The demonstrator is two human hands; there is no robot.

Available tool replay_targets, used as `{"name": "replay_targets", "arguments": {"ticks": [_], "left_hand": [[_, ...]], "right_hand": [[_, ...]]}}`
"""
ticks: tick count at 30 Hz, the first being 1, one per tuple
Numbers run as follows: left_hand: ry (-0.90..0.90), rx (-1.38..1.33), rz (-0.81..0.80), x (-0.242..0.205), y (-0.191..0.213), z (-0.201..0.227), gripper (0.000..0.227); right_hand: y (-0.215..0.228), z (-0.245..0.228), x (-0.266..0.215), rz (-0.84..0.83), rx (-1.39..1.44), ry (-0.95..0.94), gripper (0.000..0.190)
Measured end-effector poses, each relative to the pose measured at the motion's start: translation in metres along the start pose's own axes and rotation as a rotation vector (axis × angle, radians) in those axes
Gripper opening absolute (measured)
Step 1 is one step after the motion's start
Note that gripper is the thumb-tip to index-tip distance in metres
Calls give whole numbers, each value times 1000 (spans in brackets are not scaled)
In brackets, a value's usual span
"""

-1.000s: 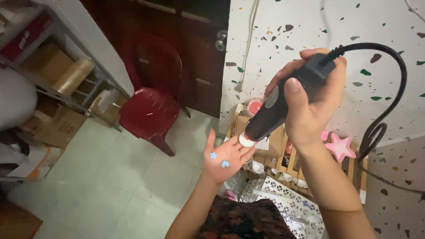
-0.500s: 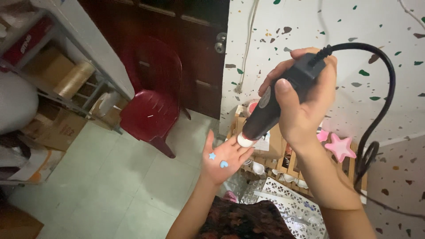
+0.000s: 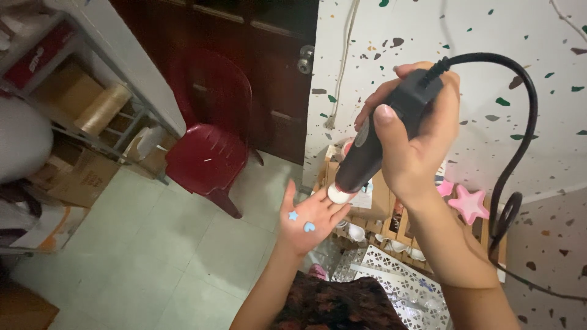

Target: Inspecting and cleaning small decorative candles using a heat tool and hands.

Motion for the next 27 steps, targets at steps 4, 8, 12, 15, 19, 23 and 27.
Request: {"name": "replay_targets", "arguments": {"ticks": [4,8,12,15,19,23,27], "left_hand": [[-3,-4,10,0,-3,1,108],[-3,12,-5,0,-4,3,108],[-11,10,-9,0,-6,5,107],[-17,16,-22,0,-9,5,108],[-13,23,-26,1,-9,6,109],[-7,50,-13,0,-10,6,109],[0,61,-5,0,-9,6,109]], "right_hand": [[-1,0,1,2,5,-23,35],[-3,2,2,-17,64,-36,36],[-5,0,5,-12,85,-35,37],[-6,-1,7,-13,92,-37,35],[-7,-5,8,-7,67,-34,35],[-6,-5,8,-5,61,-28,33],[-8,-7,7,-1,67,-33,34]]}}
Point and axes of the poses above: each hand's wrist, its own x-axis towards the middle knuckle, its own y-axis out of the back of the hand, z = x × y, the point moved 6 cm from there along x, towards the middle knuckle, and after that the axes turned 15 degrees about -y, right-handed, at the moved point
